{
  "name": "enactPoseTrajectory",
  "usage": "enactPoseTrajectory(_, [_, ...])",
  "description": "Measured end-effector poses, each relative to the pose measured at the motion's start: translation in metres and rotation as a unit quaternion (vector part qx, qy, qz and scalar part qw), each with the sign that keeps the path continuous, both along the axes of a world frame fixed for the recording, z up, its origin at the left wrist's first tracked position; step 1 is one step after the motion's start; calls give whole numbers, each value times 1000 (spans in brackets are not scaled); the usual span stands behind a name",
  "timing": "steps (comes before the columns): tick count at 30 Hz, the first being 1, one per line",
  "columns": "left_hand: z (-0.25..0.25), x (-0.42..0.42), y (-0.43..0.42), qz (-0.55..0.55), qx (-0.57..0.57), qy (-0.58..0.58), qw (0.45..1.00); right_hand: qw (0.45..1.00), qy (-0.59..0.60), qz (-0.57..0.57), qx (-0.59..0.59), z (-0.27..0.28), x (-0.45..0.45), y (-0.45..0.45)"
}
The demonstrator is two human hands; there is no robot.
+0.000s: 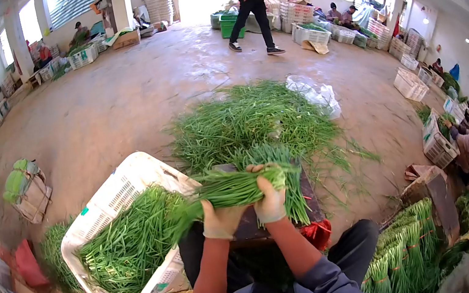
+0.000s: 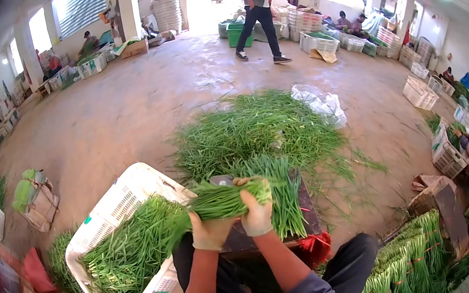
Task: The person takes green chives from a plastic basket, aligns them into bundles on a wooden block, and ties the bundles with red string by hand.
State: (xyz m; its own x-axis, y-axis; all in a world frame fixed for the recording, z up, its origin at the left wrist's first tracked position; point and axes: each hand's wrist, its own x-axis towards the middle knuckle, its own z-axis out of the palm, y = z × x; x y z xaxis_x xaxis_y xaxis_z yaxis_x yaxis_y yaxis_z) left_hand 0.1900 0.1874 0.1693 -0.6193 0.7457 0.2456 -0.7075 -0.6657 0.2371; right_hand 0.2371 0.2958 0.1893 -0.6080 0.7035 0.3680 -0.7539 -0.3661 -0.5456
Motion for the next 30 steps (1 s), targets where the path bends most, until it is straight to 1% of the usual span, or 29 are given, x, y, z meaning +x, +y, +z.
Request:
enactPoseTrajectory(1, [-11, -8, 3, 62, -32, -34, 997, 1000, 2, -5, -1, -3, 18, -4])
enactPoseTrajectory(2, [-29, -21, 5, 78, -49, -63, 994, 1000, -13, 6, -2, -6, 35, -9])
enactPoseTrajectory(3, [-24, -24, 5, 95, -69, -91, 989, 999, -28, 16, -5, -13, 51, -14])
enactPoseTrajectory(4, [-21, -18, 5, 192, -159, -83, 965, 998, -4, 42, 50, -31, 64, -10])
enactPoseTrajectory(5, [-27, -23, 4, 192, -164, -80, 964, 998, -2, 41, 44, -32, 81, -8])
enactPoseTrajectory(6, [-42, -37, -2, 177, -129, -31, 975, 981, -85, 85, 152, -28, 101, -6])
enactPoseTrajectory(7, [-49, -45, -9, 161, -93, 17, 982, 943, -166, 128, 258, -27, 120, -3])
enactPoseTrajectory(8, [-37, -44, -15, 157, -122, -38, 979, 922, -212, 210, 249, -28, 135, 5])
enactPoseTrajectory(9, [-34, -48, -21, 144, -123, -30, 981, 930, -165, 225, 238, -35, 144, 13])
enactPoseTrajectory(11, [-27, -53, -28, 110, -115, 34, 987, 957, -63, 238, 154, -40, 150, 32])
enactPoseTrajectory(12, [-18, -47, -28, 110, -119, 35, 986, 954, -70, 234, 172, -35, 152, 38])
enactPoseTrajectory(13, [-9, -39, -29, 91, -143, 75, 983, 956, -67, 232, 165, -31, 148, 42])
enactPoseTrajectory(14, [2, -30, -29, 70, -166, 117, 977, 940, -141, 250, 185, -21, 141, 41])
enactPoseTrajectory(15, [10, -22, -29, 64, -174, 123, 975, 918, -212, 266, 204, -15, 134, 39])
enactPoseTrajectory(17, [22, -8, -24, -43, -222, 63, 972, 874, -249, 187, 374, -16, 114, 26])
enactPoseTrajectory(18, [20, -5, -19, -22, -212, 117, 970, 832, -264, 74, 482, -5, 113, 16])
enactPoseTrajectory(19, [19, -2, -12, -28, -215, 122, 968, 824, -263, -10, 503, 6, 113, 6])
enactPoseTrajectory(21, [26, 3, -7, -38, -231, 155, 960, 830, -272, -59, 483, 5, 105, 2])
enactPoseTrajectory(22, [27, 3, -8, -69, -254, 118, 957, 847, -215, -127, 470, -7, 99, 5])
enactPoseTrajectory(23, [20, 7, -3, -20, -211, 113, 971, 868, -232, -121, 422, -11, 106, 5])
enactPoseTrajectory(24, [17, 2, -4, -14, -203, 123, 971, 935, -217, -22, 280, -16, 109, 5])
enactPoseTrajectory(25, [14, -6, -4, -5, -194, 132, 972, 969, -196, 77, 127, -22, 113, 8])
enactPoseTrajectory(26, [11, -17, -5, 52, -236, 80, 967, 963, -220, 102, 122, -13, 131, 18])
enactPoseTrajectory(27, [8, -24, -8, 93, -259, 35, 961, 955, -194, 224, 19, -14, 150, 25])
enactPoseTrajectory(29, [-14, -66, -14, 70, -207, -42, 975, 899, -291, 306, 116, -21, 176, 32])
enactPoseTrajectory(30, [-12, -77, -16, 84, -208, -67, 972, 886, -329, 273, 179, -28, 181, 25])
